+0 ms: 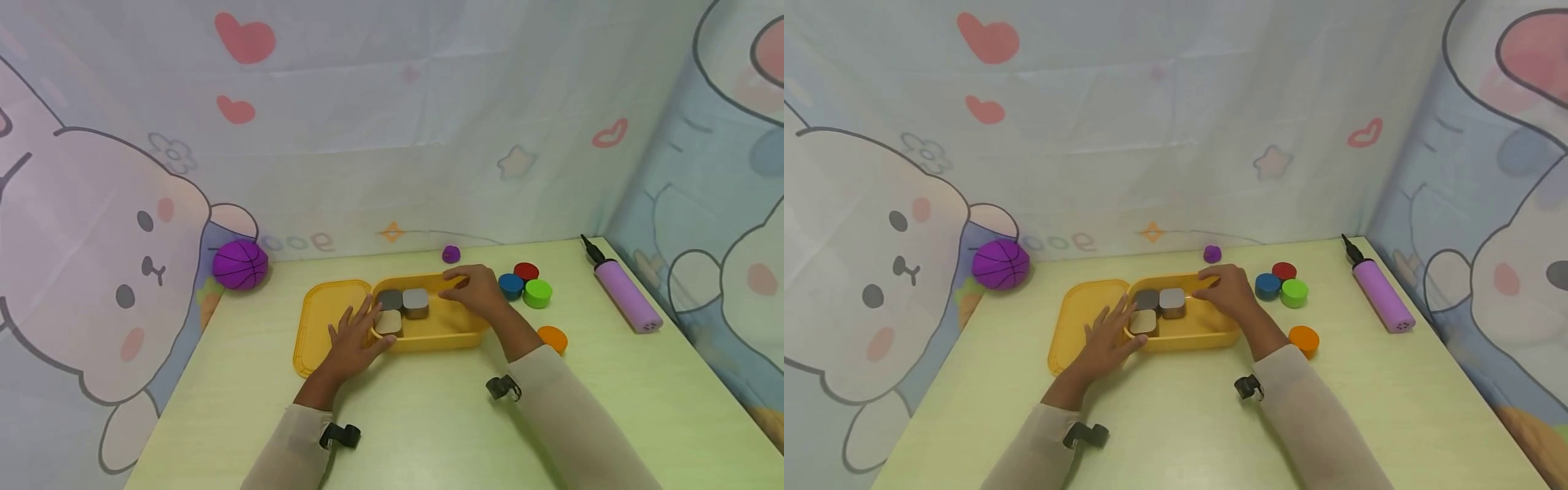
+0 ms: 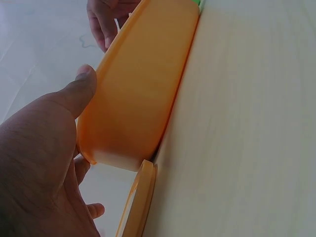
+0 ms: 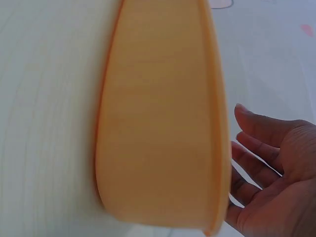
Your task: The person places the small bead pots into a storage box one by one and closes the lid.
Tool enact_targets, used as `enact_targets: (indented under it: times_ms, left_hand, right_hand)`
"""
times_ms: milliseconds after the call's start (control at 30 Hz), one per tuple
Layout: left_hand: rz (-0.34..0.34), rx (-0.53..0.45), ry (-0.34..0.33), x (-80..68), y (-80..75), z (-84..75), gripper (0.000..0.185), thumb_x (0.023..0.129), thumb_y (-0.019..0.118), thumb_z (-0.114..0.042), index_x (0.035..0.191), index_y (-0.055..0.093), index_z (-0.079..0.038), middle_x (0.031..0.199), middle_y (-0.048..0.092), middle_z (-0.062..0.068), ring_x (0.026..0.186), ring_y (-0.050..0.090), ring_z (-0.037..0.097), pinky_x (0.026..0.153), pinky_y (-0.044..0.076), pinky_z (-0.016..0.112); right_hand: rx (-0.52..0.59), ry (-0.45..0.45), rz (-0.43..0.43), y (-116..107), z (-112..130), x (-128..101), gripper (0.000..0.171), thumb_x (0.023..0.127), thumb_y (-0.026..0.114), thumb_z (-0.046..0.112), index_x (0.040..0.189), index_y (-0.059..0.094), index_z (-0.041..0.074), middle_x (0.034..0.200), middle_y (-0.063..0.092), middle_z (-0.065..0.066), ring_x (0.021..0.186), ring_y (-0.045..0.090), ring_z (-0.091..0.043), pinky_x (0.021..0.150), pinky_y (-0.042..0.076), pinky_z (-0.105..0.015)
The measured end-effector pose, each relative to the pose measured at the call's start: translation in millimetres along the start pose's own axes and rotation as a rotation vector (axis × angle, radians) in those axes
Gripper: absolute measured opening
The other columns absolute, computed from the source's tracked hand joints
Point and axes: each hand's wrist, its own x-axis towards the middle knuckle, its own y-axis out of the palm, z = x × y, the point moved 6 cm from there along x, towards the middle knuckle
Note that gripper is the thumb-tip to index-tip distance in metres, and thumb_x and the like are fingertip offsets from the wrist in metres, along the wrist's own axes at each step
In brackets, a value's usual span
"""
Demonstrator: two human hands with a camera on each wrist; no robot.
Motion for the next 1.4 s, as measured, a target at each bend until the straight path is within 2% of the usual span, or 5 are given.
enact_targets:
  times_ms: [500,667,867,1133,1400]
  left_hand:
    - [0.015,-0.005,-0.003,-2.1,-2.0,-2.1,0.076,0.095,0.052,-0.061,0.158,0.026,-0.029,0.169,0.004,-0.010,0.153,0.005,0.047,0.103,-0.004,0.085]
    - [0.012,-0.020,0.002,-2.3,-3.7,-4.7,0.075,0.095,0.053,-0.060,0.158,0.027,-0.028,0.169,0.005,-0.009,0.153,0.004,0.048,0.103,-0.006,0.085]
    - [0.015,-0.017,0.001,-2.5,-1.6,-2.1,0.076,0.095,0.053,-0.061,0.158,0.027,-0.029,0.169,0.004,-0.010,0.153,0.004,0.047,0.104,-0.006,0.085]
    - [-0.001,-0.032,0.007,-1.7,-0.8,0.5,0.076,0.094,0.054,-0.061,0.158,0.028,-0.029,0.169,0.006,-0.009,0.153,0.005,0.048,0.103,-0.006,0.086]
    - [0.006,-0.024,0.006,-0.8,-1.5,-0.3,0.076,0.094,0.055,-0.060,0.158,0.028,-0.028,0.169,0.005,-0.010,0.153,0.005,0.047,0.103,-0.005,0.086]
  right_hand:
    - [0.001,-0.101,-0.147,-71,-26,-50,0.037,0.085,0.080,0.032,0.117,0.073,0.015,0.120,0.071,-0.009,0.101,0.069,-0.027,0.077,0.058,-0.021]
    - [-0.013,-0.021,-0.150,-87,-42,-63,0.044,0.083,0.079,0.041,0.117,0.072,0.014,0.128,0.068,-0.009,0.122,0.057,-0.032,0.101,0.049,-0.047]
    - [-0.090,0.045,-0.051,-102,-71,-81,0.053,0.084,0.076,0.049,0.125,0.067,0.015,0.137,0.061,-0.012,0.135,0.045,-0.036,0.106,0.039,-0.062]
    - [-0.116,-0.039,0.067,-119,-103,-100,0.049,0.087,0.075,0.041,0.130,0.064,0.021,0.136,0.060,-0.009,0.124,0.052,-0.029,0.098,0.050,-0.044]
    - [0.064,-0.053,0.182,-123,-134,-110,0.053,0.090,0.073,0.028,0.139,0.058,0.011,0.143,0.057,-0.010,0.122,0.052,0.003,0.091,0.049,-0.017]
